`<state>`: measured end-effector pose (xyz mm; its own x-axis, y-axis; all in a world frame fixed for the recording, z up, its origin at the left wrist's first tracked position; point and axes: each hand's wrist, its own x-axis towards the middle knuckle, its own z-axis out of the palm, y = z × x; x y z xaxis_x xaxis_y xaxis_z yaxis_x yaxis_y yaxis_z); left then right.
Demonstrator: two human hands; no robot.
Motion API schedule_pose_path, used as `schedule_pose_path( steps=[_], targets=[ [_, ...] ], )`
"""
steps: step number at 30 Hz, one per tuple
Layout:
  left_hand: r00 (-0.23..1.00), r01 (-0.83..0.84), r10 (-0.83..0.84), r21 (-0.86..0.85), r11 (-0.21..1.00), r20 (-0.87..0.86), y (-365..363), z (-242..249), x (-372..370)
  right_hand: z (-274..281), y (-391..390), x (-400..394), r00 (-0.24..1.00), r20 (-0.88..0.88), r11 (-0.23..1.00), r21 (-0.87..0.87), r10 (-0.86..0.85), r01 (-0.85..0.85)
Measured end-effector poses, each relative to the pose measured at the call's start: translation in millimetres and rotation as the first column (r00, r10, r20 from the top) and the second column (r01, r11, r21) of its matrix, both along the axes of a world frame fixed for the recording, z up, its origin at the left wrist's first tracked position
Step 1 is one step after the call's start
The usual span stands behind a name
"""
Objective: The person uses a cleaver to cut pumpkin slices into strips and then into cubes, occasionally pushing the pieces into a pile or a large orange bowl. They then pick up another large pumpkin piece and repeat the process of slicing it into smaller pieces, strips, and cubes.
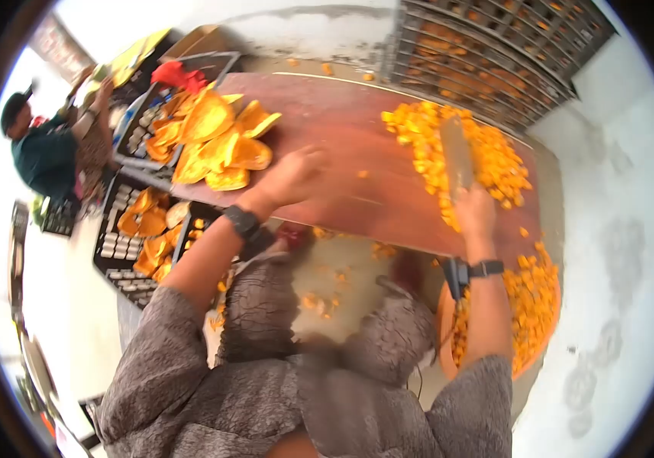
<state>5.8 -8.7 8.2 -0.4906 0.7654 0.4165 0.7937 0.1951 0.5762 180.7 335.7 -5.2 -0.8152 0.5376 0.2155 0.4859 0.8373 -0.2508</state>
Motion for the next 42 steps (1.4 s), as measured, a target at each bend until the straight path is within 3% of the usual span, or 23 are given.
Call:
schedule_pose_path(
  steps=[2, 3, 4, 5, 6, 9, 11, 13, 14, 16, 20, 21, 23, 25, 26, 28, 31, 36, 37, 39, 42],
  targets=[
    [0.999, -0.006, 0.008, -0.05, 0.999, 0.034, -13.1, -4.4, -5.1, -11.8, 19.2, -5.2, 0.994, -0.091, 0.935, -0.354, -0.063, 0.027],
    [0.999, -0.01, 0.012, -0.043, 0.999, 0.047, -14.6, -8.3, -9.1, 8.1, 6.8, -4.7, 0.972, -0.149, 0.773, -0.633, -0.184, 0.049],
    [0.997, -0.046, 0.05, -0.065, 0.997, 0.052, -13.8, -7.1, -11.9, 30.5, -15.3, -5.6, 0.935, -0.175, 0.532, -0.846, -0.309, 0.018],
    [0.994, -0.09, 0.095, -0.091, 0.992, 0.057, -10.6, -2.2, -11.6, 42.3, -28.4, -5.6, 0.926, -0.172, 0.542, -0.839, -0.335, 0.04],
    [0.982, -0.114, 0.121, -0.054, 0.992, 0.146, -5.1, 6.4, -7.8, 52.7, -38.7, -10.5, 0.895, -0.232, 0.473, -0.881, -0.38, -0.028],
    [0.996, -0.038, 0.036, 0.033, 0.999, 0.077, 17.3, 11.3, -11.1, 75.9, -59.6, -21.0, 0.859, -0.302, 0.368, -0.919, -0.415, -0.145],
    [0.987, 0.044, -0.054, 0.064, 0.997, 0.151, 34.4, 46.0, 9.0, 82.1, -73.3, -21.9, 0.865, -0.299, 0.321, -0.931, -0.403, -0.172],
    [0.965, 0.227, -0.195, 0.18, 0.957, -0.178, 52.5, 57.7, 21.5, 84.3, -84.0, -22.9, 0.878, -0.312, 0.294, -0.932, -0.363, -0.21],
    [0.968, 0.215, -0.184, 0.182, 0.96, -0.173, 59.2, 56.2, 22.8, 82.6, -86.0, -23.8, 0.882, -0.296, 0.306, -0.934, -0.367, -0.186],
    [0.886, 0.327, -0.303, 0.01, 0.945, -0.352, 60.9, 47.7, 19.5, 85.7, -94.2, -21.8, 0.862, -0.335, 0.303, -0.926, -0.381, -0.225],
    [0.927, 0.143, -0.155, -0.061, 0.988, -0.342, 19.8, 24.4, 1.1, 87.5, -98.7, -18.5, 0.881, -0.39, 0.408, -0.874, -0.268, -0.262],
    [0.948, 0.066, -0.074, -0.035, 0.997, -0.309, 3.5, 17.6, -5.5, 82.9, -98.2, -19.8, 0.889, -0.389, 0.385, -0.879, -0.243, -0.28],
    [0.959, -0.024, 0.018, -0.017, 1.0, -0.282, -27.0, 11.0, -13.8, 75.2, -96.2, -20.6, 0.959, -0.245, 0.504, -0.852, -0.143, -0.142],
    [0.923, -0.227, 0.218, 0.009, 0.974, -0.318, -59.7, 11.3, -21.2, 58.6, -97.9, -21.4, 0.978, -0.186, 0.48, -0.869, -0.095, -0.119],
    [0.919, -0.238, 0.227, 0.003, 0.971, -0.322, -74.4, 13.0, -24.0, 49.6, -98.5, -22.3, 0.991, -0.121, 0.467, -0.881, -0.058, -0.08],
    [0.877, -0.45, 0.406, -0.139, 0.882, -0.258, -102.2, 20.7, -28.0, 34.0, -98.6, -23.9, 0.998, -0.054, 0.474, -0.88, -0.044, -0.026],
    [0.812, -0.566, 0.537, -0.08, 0.821, -0.23, -130.4, 13.1, -37.0, 21.7, -100.7, -26.4, 0.996, 0.08, 0.556, -0.827, -0.037, 0.087],
    [0.81, -0.584, 0.577, -0.065, 0.809, -0.102, -136.3, -6.6, -57.1, -4.7, -95.6, -27.2, 0.996, 0.079, 0.817, -0.577, 0.033, 0.019],
    [0.811, -0.584, 0.577, -0.067, 0.809, -0.094, -133.8, -9.0, -61.4, -15.8, -90.3, -26.6, 0.996, 0.086, 0.818, -0.574, 0.033, 0.023],
    [0.785, -0.619, 0.607, -0.121, 0.776, -0.124, -127.9, -12.7, -68.7, -27.6, -87.4, -28.0, 0.984, 0.003, 0.952, -0.254, 0.18, -0.173],
    [0.786, -0.615, 0.614, -0.198, 0.763, -0.074, -124.8, -10.9, -79.2, -6.6, -96.1, -29.3, 0.977, 0.178, 0.928, -0.37, 0.117, -0.044]
  ],
)
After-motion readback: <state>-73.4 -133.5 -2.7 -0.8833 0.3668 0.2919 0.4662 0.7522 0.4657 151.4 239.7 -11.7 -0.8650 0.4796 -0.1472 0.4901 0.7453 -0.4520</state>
